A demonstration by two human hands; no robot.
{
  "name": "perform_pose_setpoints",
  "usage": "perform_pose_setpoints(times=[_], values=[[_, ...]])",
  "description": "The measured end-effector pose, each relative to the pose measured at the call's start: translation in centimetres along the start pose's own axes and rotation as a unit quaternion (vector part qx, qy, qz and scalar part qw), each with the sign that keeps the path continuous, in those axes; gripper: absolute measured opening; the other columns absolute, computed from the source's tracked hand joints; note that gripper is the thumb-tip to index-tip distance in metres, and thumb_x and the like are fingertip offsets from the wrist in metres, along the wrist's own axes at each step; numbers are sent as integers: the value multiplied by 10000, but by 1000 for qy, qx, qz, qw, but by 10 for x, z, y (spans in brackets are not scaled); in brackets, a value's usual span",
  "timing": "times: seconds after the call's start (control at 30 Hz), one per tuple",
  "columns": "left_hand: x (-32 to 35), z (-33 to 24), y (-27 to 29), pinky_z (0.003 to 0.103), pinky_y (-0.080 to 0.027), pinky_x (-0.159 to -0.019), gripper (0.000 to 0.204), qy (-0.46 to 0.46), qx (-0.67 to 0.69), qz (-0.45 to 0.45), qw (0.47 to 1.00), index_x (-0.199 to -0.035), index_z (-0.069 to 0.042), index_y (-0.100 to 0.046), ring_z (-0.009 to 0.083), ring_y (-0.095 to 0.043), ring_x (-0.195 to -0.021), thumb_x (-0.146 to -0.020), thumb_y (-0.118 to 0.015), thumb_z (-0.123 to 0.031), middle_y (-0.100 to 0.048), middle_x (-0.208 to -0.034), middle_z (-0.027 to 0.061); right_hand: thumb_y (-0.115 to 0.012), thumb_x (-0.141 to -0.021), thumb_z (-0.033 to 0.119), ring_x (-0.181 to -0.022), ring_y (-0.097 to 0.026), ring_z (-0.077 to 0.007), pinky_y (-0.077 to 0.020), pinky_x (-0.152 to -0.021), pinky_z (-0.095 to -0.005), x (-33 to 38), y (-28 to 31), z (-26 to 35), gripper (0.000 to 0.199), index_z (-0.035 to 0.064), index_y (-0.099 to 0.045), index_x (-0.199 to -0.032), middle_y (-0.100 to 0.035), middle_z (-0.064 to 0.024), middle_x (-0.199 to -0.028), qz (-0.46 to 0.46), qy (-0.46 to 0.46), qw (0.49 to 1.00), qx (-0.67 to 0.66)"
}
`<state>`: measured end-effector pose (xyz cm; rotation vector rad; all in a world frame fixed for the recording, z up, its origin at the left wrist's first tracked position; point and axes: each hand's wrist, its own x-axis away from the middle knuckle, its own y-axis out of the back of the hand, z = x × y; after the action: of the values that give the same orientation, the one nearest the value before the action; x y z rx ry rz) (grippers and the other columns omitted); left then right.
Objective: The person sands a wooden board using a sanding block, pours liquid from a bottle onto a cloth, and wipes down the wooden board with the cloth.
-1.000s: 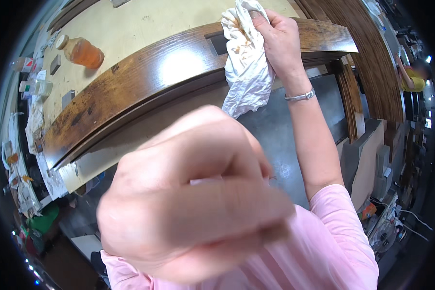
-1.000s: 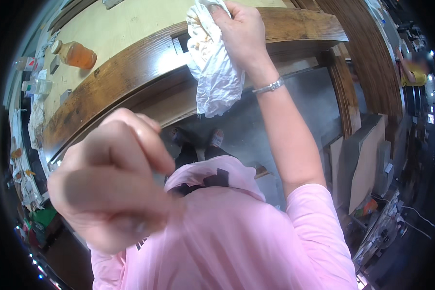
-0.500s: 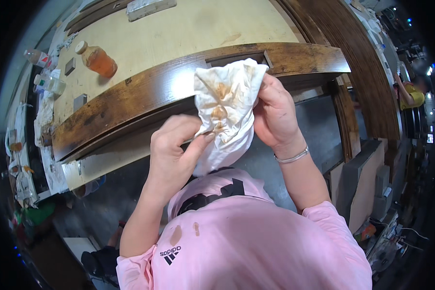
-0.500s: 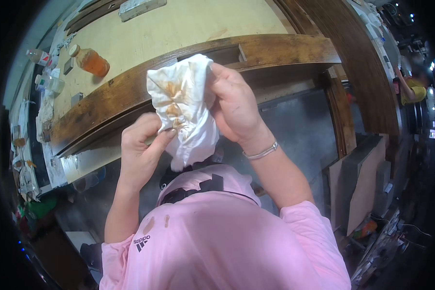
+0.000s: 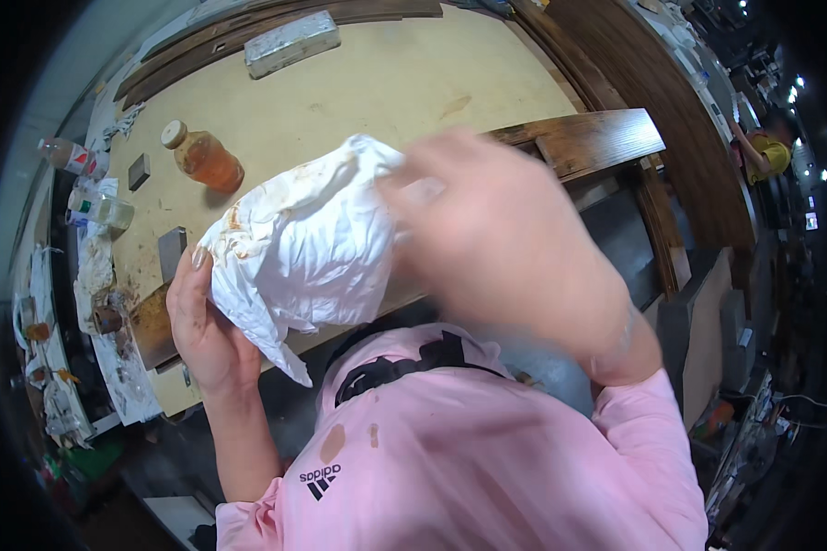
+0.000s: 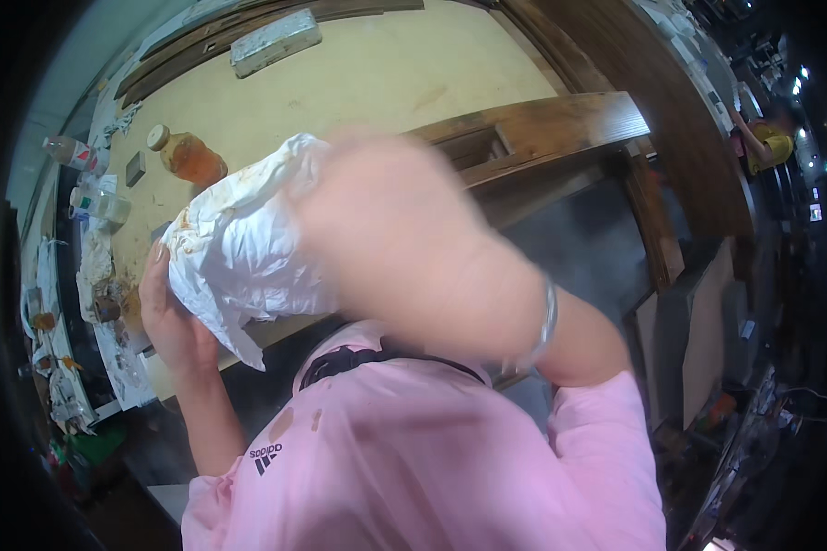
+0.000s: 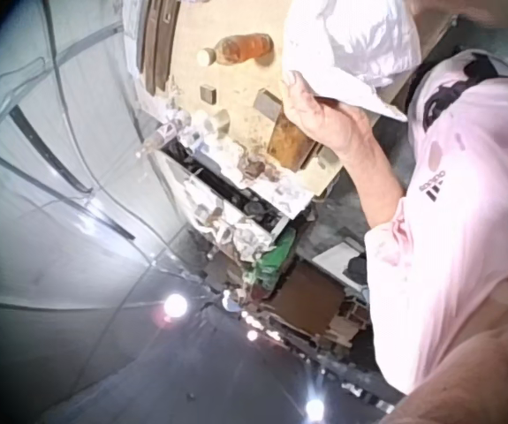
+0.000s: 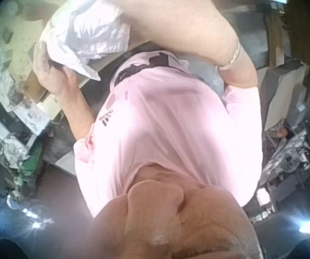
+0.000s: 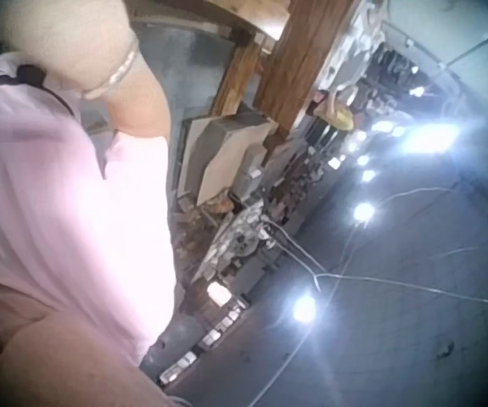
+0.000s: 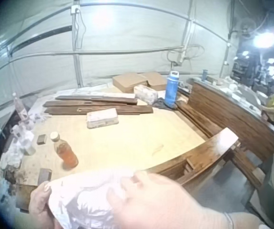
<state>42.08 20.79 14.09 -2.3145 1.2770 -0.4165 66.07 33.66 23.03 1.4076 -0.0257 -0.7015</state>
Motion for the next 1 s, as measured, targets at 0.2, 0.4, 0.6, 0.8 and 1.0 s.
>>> perform_pose_setpoints(times=[0.2,0.4,0.6,0.8,1.0], values=[[-20,-19,3,396,-478,-1055,470,56,49,52,996,-1308,114,-510,267,-633,-1145,-938,-648,-140,-636,-1232,197,-671,-735,160,-896,-651,-274,-540,-743,-366,-48,13,59,228,30,-688,-922,-648,-98,-879,114,104,987,-51],[-30,-29,30,397,-482,-1055,561,105,92,44,989,-1350,125,-468,290,-637,-1167,-865,-680,-62,-622,-1278,230,-665,-733,184,-853,-645,-254,-521,-708,-367,-115,-12,93,190,58,-696,-871,-638,-96,-845,105,206,972,-41],[-47,-47,55,443,-384,-1144,722,138,140,50,979,-1461,114,-356,329,-554,-1291,-853,-660,-130,-533,-1401,248,-659,-730,209,-810,-639,-235,-501,-672,-369,-161,-26,111,159,86,-704,-821,-629,-93,-811,101,283,954,-4],[-54,-65,88,402,-418,-1111,758,145,32,18,989,-1431,138,-404,328,-587,-1252,-786,-662,-163,-561,-1372,256,-781,-735,189,-809,-692,-372,-540,-742,-422,-240,-91,49,219,35,-753,-889,-706,-182,-800,192,26,981,5],[-46,-59,106,375,-471,-1053,534,170,47,-76,981,-1324,117,-532,283,-633,-1175,-816,-567,-43,-611,-1300,225,-883,-691,275,-1158,-637,-307,-505,-985,-364,-244,-228,-31,794,32,-524,-1356,-669,-173,-1230,258,-83,954,-129]])
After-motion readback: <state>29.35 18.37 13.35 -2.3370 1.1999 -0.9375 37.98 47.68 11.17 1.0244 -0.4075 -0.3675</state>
